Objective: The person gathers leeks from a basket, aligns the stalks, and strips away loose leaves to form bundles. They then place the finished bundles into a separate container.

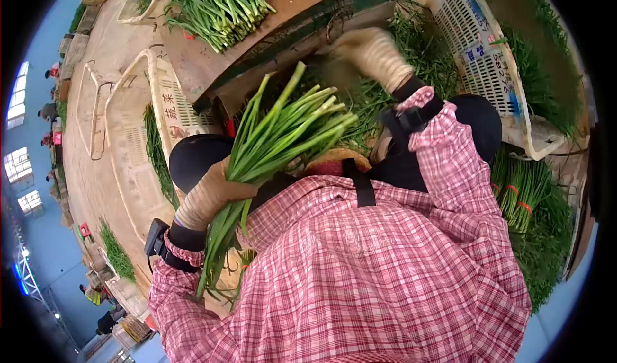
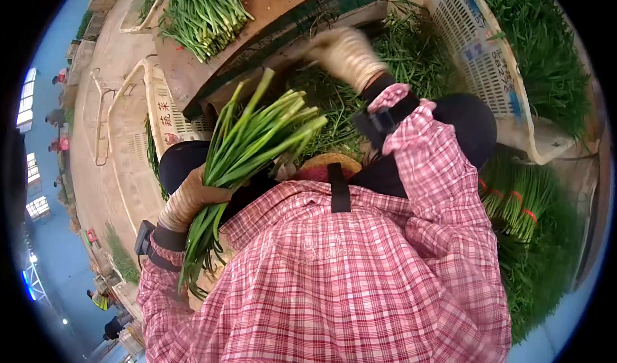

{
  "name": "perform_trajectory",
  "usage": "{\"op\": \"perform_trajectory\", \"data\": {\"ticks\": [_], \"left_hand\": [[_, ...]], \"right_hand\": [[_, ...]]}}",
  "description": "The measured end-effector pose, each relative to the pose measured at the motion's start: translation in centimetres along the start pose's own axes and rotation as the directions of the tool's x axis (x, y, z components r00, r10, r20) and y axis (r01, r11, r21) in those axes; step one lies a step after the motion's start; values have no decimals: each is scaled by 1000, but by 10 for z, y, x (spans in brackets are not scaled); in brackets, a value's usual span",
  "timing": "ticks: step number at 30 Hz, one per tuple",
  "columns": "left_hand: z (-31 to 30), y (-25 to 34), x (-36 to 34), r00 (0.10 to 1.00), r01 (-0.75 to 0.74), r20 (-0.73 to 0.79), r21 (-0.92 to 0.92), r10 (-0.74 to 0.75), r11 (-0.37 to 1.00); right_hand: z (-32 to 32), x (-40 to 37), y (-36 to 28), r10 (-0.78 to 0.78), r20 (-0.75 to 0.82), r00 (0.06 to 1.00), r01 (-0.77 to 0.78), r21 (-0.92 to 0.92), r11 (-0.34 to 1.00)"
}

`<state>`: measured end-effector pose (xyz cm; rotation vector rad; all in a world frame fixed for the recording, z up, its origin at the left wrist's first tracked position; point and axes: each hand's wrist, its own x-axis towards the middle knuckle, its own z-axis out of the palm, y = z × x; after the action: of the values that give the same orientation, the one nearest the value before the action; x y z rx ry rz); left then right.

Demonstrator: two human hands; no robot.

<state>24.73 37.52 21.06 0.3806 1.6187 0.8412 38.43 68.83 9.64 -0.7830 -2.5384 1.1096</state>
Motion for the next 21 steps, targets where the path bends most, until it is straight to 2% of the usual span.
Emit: {"op": "perform_trajectory", "data": {"ticks": [2,3,4,6,7,8,10,11,12,14,15,16,17,20,21], "left_hand": [[-1,-1,-2,1000,10,-16,-6,-10,1000],[-1,0,0,1000,0,-10,-3,-1,1000],[0,-1,1,1000,-1,1,4,1,1000],[3,-2,7,1000,-16,17,-56,17,998],[4,-4,9,999,-30,23,-120,33,992],[4,-2,6,999,-22,24,-117,25,993],[2,4,-1,982,167,158,-441,-107,882],[2,-4,3,987,144,124,-454,-98,879],[2,-8,6,989,136,119,-450,-91,882],[3,-11,11,992,109,107,-449,-68,887],[4,-9,13,992,106,114,-435,-62,894],[6,-6,15,991,102,121,-421,-56,902],[6,-5,15,990,100,134,-418,-48,903],[2,-5,15,985,100,169,-420,-31,902],[0,-6,14,982,102,189,-435,-20,895]], "right_hand": [[-8,1,46,141,-35,989,-142,-20,990],[-7,-2,40,206,205,957,-245,191,950],[-12,-10,20,55,347,936,-115,156,981],[-3,-28,-8,-100,462,881,-61,320,945],[12,-24,-3,-16,490,871,-119,244,962],[20,-22,15,-129,383,915,-4,329,944],[-2,-20,18,100,149,984,-141,292,946],[-10,-21,42,187,-139,973,-184,36,982],[-15,-23,36,194,-144,970,-145,292,945],[-18,-38,-14,154,-97,983,-110,355,928],[-15,-46,-37,165,59,985,-175,355,918],[-4,-47,-52,111,108,988,-126,144,982],[3,-48,-66,108,112,988,-112,34,993],[3,-32,-80,173,108,979,-136,-288,948],[-1,-26,-66,109,0,994,-100,-409,907]]}}
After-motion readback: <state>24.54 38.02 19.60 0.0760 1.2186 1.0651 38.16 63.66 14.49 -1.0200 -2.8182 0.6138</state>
